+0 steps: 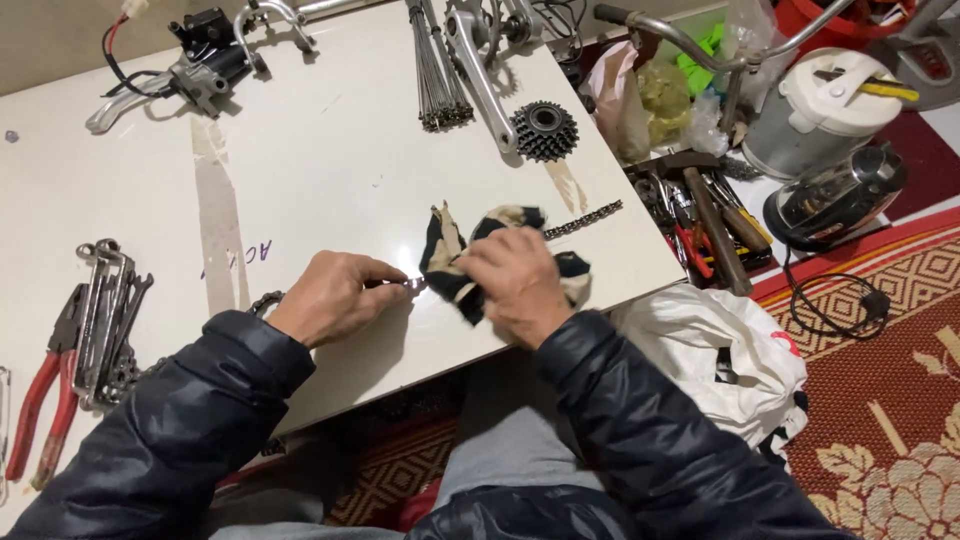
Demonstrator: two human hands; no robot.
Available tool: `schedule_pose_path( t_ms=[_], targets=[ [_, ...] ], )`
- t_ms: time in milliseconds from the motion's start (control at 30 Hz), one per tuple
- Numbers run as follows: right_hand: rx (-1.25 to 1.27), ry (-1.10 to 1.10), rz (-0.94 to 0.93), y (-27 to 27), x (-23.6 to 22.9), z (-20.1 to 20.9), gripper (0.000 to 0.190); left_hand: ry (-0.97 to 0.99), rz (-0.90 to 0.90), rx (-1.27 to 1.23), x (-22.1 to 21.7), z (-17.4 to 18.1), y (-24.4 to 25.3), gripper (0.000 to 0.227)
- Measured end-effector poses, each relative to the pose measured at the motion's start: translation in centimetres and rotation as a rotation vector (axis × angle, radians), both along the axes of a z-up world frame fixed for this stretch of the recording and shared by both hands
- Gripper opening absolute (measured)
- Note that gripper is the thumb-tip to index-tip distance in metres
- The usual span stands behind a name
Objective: Cleaning a bicycle chain by wiping it link by link with a cloth on a workbench.
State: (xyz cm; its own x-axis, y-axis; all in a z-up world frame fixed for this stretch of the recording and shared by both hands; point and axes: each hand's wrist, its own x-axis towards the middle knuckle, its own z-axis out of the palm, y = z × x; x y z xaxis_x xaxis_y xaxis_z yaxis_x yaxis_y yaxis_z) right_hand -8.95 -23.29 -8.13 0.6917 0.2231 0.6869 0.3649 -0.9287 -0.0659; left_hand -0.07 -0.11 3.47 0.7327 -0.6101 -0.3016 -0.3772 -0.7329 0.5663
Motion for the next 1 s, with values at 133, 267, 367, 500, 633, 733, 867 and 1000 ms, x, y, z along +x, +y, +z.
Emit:
schedule_pose_path(
  t_ms=[133,267,367,500,633,733,867,1000],
  targets=[
    [0.025,0.013,0.002,-5.1,-0.1,0.3,0.046,-0.017,-0.031,0.038,-0.3,1.6,-0.4,0.025],
    [0.061,0.093,-0.149,-11.1,-1.9,1.2,0.047,-0.04,-0.094,0.057,0.9,1.0,-0.4,0.027],
    [0.044,0.154,-0.356,-13.8,-3.0,0.8,0.048,-0.028,-0.102,0.072,1.4,0.3,-0.3,0.028],
    [0.053,0.102,-0.456,-14.3,-2.8,0.0,0.052,-0.01,-0.086,0.096,1.6,-0.8,-0.3,0.026],
    [0.144,0.077,-0.13,-2.9,-1.1,3.2,0.054,0.012,-0.099,0.047,1.5,-0.8,-0.4,0.027],
    [0.165,0.047,0.029,3.3,0.4,3.0,0.043,0.001,-0.108,0.059,1.8,-1.4,-0.1,0.026],
    [0.056,0.118,0.023,2.4,0.8,1.0,0.043,0.037,-0.085,0.064,2.0,-1.6,0.3,0.026],
    [0.081,0.239,-0.059,-1.9,-0.3,1.9,0.053,0.106,-0.06,-0.014,0.8,1.5,-0.8,0.026]
  ],
)
